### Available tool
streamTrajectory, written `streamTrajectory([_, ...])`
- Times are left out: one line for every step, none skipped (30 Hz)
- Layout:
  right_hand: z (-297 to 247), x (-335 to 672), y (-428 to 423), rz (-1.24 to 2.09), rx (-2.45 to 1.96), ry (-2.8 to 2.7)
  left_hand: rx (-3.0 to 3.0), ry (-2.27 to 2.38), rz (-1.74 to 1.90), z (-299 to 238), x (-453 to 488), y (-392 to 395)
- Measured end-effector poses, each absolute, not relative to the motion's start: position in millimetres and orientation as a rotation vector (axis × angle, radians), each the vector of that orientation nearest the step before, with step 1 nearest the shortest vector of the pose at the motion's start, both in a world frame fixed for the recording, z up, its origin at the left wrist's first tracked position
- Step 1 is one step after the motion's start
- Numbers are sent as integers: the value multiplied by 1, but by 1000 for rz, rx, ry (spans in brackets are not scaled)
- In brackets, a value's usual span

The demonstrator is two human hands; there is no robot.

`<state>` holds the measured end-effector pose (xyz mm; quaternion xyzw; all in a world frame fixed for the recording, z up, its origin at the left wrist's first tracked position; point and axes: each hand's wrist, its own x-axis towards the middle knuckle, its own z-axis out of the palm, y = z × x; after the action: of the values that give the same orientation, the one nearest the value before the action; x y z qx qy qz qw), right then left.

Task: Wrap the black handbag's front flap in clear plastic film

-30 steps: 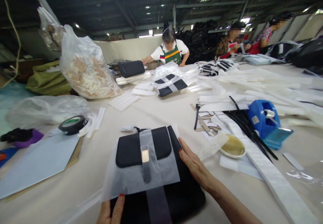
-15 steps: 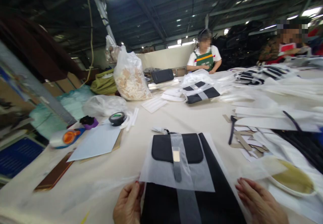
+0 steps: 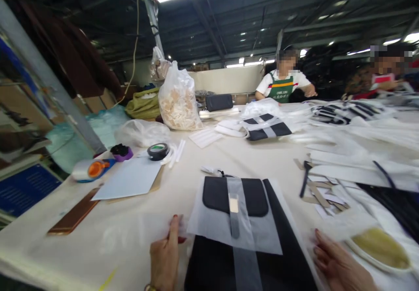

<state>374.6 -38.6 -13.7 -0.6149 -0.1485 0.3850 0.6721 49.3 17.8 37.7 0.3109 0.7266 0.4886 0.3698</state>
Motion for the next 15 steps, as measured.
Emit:
streamTrajectory([-5,369,-39,790,-1415,-339,953,1965,1131,41,47,20])
streamTrajectory([3,364,-38,699,-1470,-387,1087,2032,1047,45,46,22])
streamTrajectory([11,360,-38,610,-1544,-448,1225,2061,1015,48,47,24])
streamTrajectory([18,355,-37,486,-1616,-571,1364,2078,1019,50,49,25])
streamTrajectory([24,350,-37,357,-1666,-718,1507,2105,1022,51,52,27])
streamTrajectory([28,345,-35,236,-1688,-863,1673,2132,1002,51,57,28])
streamTrajectory([31,340,-33,128,-1676,-1003,1863,2146,959,49,62,28])
streamTrajectory([33,335,-31,37,-1641,-1141,2066,2137,905,47,68,28])
streamTrajectory([33,329,-28,-42,-1591,-1270,2266,2121,858,44,73,28])
streamTrajectory([31,324,-25,-112,-1538,-1384,2464,2096,830,41,78,28])
streamTrajectory([28,319,-23,-176,-1495,-1481,2654,2069,816,39,83,28])
streamTrajectory([24,315,-20,-238,-1462,-1560,2822,2062,801,38,86,27])
streamTrajectory([20,311,-18,-293,-1439,-1619,2965,2075,765,37,90,27])
streamTrajectory([16,308,-17,-331,-1431,-1661,3083,2086,704,38,92,26])
streamTrajectory([13,306,-16,-352,-1430,-1685,3179,2081,641,39,94,26])
